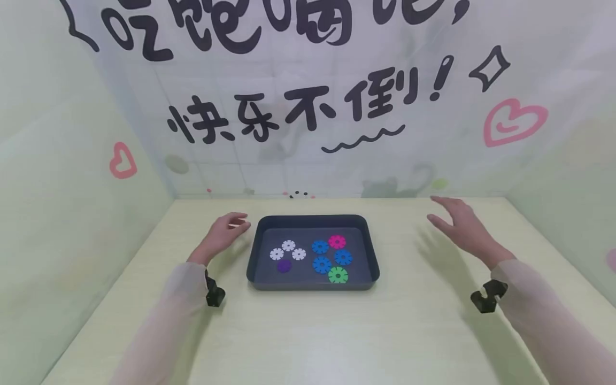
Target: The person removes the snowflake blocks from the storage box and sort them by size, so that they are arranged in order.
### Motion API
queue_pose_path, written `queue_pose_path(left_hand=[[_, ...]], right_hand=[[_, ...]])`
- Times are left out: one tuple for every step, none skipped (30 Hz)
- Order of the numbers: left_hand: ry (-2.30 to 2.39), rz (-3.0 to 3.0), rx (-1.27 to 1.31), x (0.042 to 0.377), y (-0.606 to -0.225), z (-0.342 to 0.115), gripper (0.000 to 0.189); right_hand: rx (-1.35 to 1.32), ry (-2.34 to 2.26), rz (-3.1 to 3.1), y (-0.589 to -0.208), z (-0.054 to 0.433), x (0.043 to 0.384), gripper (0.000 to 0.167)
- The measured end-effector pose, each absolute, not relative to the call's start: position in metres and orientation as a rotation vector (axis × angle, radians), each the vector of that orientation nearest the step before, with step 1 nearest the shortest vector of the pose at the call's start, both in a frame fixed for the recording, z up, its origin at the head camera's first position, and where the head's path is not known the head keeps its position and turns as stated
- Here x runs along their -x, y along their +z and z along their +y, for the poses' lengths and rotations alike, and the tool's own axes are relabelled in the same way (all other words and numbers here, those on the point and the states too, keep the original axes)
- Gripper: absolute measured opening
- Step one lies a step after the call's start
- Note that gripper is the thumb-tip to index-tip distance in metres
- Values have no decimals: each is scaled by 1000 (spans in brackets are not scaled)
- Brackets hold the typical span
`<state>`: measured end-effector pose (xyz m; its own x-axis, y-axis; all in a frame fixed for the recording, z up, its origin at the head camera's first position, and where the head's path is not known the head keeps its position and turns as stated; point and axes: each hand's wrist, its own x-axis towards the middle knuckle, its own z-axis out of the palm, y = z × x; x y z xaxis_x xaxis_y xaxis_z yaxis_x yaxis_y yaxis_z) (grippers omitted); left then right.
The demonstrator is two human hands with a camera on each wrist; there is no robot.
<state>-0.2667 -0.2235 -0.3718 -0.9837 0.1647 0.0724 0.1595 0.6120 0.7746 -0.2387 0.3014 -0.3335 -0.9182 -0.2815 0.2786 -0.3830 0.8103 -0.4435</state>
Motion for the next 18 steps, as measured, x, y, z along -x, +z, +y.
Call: queue_pose_path(left_hand=[[1414, 2767, -274, 266, -374, -221, 47], [1469, 2727, -257, 265, -377, -218, 43], [1517, 2691, -238, 264, -380, -216, 40], [1561, 2657, -217, 263, -382, -214, 37], [1602, 2622, -195, 263, -385, -212, 36], [1636, 2594, -171, 262, -387, -211, 35], [1666, 2574, -141, 262, -389, -210, 34], [1689, 2559, -129, 262, -391, -209, 34], [1709, 2543, -120, 262, -392, -208, 34], [1730, 2529, -111, 262, -394, -208, 34], [1752, 2514, -108, 263, -395, -207, 35], [1768, 2502, -102, 263, -396, -207, 34], [1782, 2489, -96, 263, -396, -206, 34], [1793, 2475, -91, 264, -397, -205, 35], [1802, 2464, -84, 264, -397, -205, 34], [1807, 2456, -74, 265, -398, -204, 34], [1812, 2447, -67, 265, -398, -204, 34], [1811, 2445, -58, 266, -399, -203, 34]], right_hand=[[-542, 779, -2784, -333, 294, 238, 54], [-554, 793, -2778, -333, 287, 237, 50], [-568, 796, -2772, -334, 280, 237, 47], [-582, 798, -2766, -335, 273, 237, 44], [-596, 802, -2760, -336, 266, 237, 41], [-611, 812, -2756, -337, 259, 237, 39], [-623, 821, -2756, -338, 252, 238, 37], [-630, 840, -2759, -339, 246, 238, 36], [-641, 857, -2763, -341, 240, 239, 35], [-651, 880, -2767, -342, 234, 240, 35], [-661, 905, -2771, -342, 228, 241, 35], [-673, 932, -2777, -343, 222, 242, 34], [-686, 962, -2783, -343, 217, 243, 34], [-700, 986, -2790, -344, 211, 245, 34], [-716, 1013, -2800, -344, 206, 246, 33], [-734, 1039, -2809, -343, 200, 248, 32], [-758, 1069, -2823, -343, 195, 249, 32], [-778, 1094, -2844, -341, 189, 251, 32]])
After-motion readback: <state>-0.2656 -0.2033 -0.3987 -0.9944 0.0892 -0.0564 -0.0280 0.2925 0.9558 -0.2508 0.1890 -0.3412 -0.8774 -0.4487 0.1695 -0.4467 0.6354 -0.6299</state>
